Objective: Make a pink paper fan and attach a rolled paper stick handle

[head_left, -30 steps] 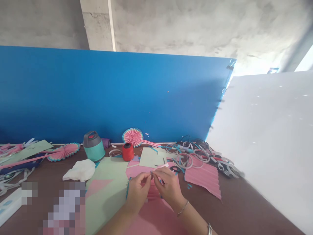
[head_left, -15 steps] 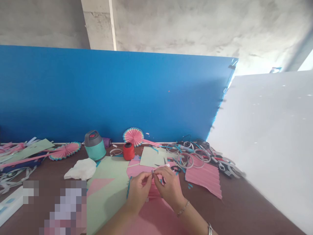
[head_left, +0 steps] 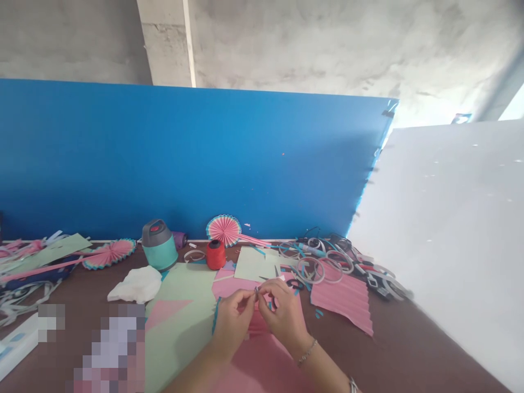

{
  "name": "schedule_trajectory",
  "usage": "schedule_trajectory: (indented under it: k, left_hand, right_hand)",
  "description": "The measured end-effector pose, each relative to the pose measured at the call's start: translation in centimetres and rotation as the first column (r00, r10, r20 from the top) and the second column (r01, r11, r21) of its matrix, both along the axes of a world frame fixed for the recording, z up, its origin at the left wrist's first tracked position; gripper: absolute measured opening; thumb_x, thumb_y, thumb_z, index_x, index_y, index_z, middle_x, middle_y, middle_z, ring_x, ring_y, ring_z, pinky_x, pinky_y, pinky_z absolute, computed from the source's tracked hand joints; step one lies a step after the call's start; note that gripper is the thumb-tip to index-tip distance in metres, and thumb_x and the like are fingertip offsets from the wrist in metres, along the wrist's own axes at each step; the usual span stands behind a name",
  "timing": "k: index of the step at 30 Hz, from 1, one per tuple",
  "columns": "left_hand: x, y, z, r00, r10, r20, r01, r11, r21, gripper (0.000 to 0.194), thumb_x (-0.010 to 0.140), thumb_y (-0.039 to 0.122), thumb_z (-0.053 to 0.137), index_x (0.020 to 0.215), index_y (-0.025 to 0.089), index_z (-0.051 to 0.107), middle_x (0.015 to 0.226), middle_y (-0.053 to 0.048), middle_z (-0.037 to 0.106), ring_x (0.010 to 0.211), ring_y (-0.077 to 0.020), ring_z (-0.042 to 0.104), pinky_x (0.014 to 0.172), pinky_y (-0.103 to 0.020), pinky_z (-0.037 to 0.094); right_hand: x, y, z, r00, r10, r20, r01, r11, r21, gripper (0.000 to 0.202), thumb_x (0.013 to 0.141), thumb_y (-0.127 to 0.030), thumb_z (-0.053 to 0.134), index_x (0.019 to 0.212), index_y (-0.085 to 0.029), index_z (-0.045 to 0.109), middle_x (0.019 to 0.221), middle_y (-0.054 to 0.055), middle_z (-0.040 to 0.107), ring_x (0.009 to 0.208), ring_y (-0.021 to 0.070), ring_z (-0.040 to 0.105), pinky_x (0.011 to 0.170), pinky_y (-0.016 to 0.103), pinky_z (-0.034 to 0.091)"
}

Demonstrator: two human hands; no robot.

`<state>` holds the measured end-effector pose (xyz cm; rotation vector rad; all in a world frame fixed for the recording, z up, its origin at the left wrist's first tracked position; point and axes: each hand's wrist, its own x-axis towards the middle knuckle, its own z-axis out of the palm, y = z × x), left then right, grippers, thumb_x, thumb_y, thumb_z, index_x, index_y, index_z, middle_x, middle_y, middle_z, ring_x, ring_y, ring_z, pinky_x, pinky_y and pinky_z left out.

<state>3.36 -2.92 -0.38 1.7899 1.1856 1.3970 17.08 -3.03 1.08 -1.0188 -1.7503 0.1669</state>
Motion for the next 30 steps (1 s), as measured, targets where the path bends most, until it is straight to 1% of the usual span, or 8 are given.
schedule_trajectory:
  k: [4, 7, 10, 13, 16, 19, 25, 30]
  left_hand:
    - [-0.05, -0.04, 0.35, 1.000, 0.007, 0.014, -0.006, 1.000, -0.031, 0.022, 0.083, 0.031, 0.051, 0.079, 0.018, 0.068, 0.073, -0.003, 0.073, 0.069, -0.0164, 0.068, 0.066, -0.023, 0.054]
    - [-0.10, -0.03, 0.49, 1.000, -0.001, 0.030, 0.003, 0.999, -0.053, 0.024, 0.083, 0.032, 0.051, 0.081, 0.017, 0.069, 0.076, -0.004, 0.074, 0.072, -0.0174, 0.069, 0.068, -0.024, 0.054]
    - [-0.16, 0.04, 0.41, 1.000, 0.002, 0.031, 0.000, 0.999, -0.046, 0.022, 0.082, 0.031, 0.051, 0.082, 0.018, 0.070, 0.078, -0.004, 0.074, 0.073, -0.0174, 0.069, 0.070, -0.024, 0.055]
    - [-0.20, 0.11, 0.24, 1.000, 0.015, 0.013, -0.015, 0.999, -0.033, 0.021, 0.082, 0.030, 0.052, 0.081, 0.019, 0.070, 0.078, -0.004, 0.074, 0.072, -0.0170, 0.069, 0.068, -0.024, 0.055]
    - [-0.22, 0.19, 0.04, 0.999, 0.033, -0.021, -0.034, 0.999, -0.008, 0.020, 0.082, 0.028, 0.051, 0.080, 0.019, 0.069, 0.076, -0.003, 0.074, 0.070, -0.0163, 0.069, 0.067, -0.023, 0.054]
    - [-0.25, 0.21, -0.06, 0.996, 0.062, -0.072, -0.060, 0.998, 0.029, 0.019, 0.082, 0.026, 0.051, 0.078, 0.020, 0.069, 0.073, -0.001, 0.074, 0.067, -0.0149, 0.068, 0.067, -0.022, 0.054]
    - [-0.27, 0.10, 0.15, 0.993, 0.070, -0.094, -0.065, 0.996, 0.060, 0.018, 0.082, 0.025, 0.051, 0.078, 0.021, 0.068, 0.073, 0.000, 0.074, 0.067, -0.0144, 0.069, 0.066, -0.021, 0.054]
    - [-0.21, 0.07, 0.16, 0.991, 0.065, -0.115, -0.059, 0.997, 0.055, 0.019, 0.083, 0.025, 0.050, 0.078, 0.020, 0.068, 0.072, -0.001, 0.074, 0.066, -0.0141, 0.068, 0.066, -0.021, 0.054]
  right_hand:
    - [0.08, 0.10, 0.02, 0.998, 0.011, -0.057, -0.014, 0.999, -0.048, 0.014, 0.073, -0.009, 0.051, 0.071, -0.020, 0.058, 0.073, 0.003, 0.065, 0.070, 0.0154, 0.059, 0.058, 0.024, 0.046]
    - [0.19, 0.16, 0.10, 0.998, 0.017, -0.063, -0.019, 0.999, -0.034, 0.014, 0.076, -0.010, 0.051, 0.072, -0.020, 0.060, 0.073, 0.003, 0.066, 0.068, 0.0154, 0.060, 0.057, 0.024, 0.046]
    - [0.25, 0.17, 0.08, 1.000, 0.026, -0.012, -0.026, 0.999, 0.033, 0.013, 0.081, -0.014, 0.052, 0.078, -0.021, 0.063, 0.076, 0.004, 0.068, 0.071, 0.0166, 0.061, 0.062, 0.027, 0.048]
    - [0.26, 0.13, 0.07, 0.996, 0.021, 0.082, -0.027, 0.996, 0.084, 0.015, 0.084, -0.014, 0.050, 0.081, -0.021, 0.063, 0.078, 0.005, 0.068, 0.073, 0.0171, 0.061, 0.066, 0.029, 0.048]
    - [0.26, 0.09, 0.17, 0.983, -0.012, 0.183, -0.011, 0.992, 0.123, 0.017, 0.086, -0.013, 0.048, 0.082, -0.020, 0.062, 0.077, 0.005, 0.068, 0.072, 0.0172, 0.059, 0.065, 0.029, 0.047]
    - [0.30, 0.09, 0.30, 0.968, -0.030, 0.248, -0.009, 0.988, 0.152, 0.018, 0.087, -0.013, 0.046, 0.083, -0.019, 0.062, 0.077, 0.005, 0.067, 0.071, 0.0174, 0.058, 0.064, 0.029, 0.045]
    - [0.53, 0.25, 0.16, 0.955, -0.008, 0.297, -0.037, 0.988, 0.147, 0.019, 0.088, -0.013, 0.043, 0.085, -0.019, 0.062, 0.078, 0.006, 0.067, 0.072, 0.0172, 0.057, 0.065, 0.028, 0.045]
    - [0.53, 0.32, 0.07, 0.962, -0.010, 0.272, -0.030, 0.989, 0.142, 0.021, 0.088, -0.013, 0.044, 0.082, -0.018, 0.063, 0.075, 0.006, 0.066, 0.071, 0.0166, 0.057, 0.064, 0.027, 0.045]
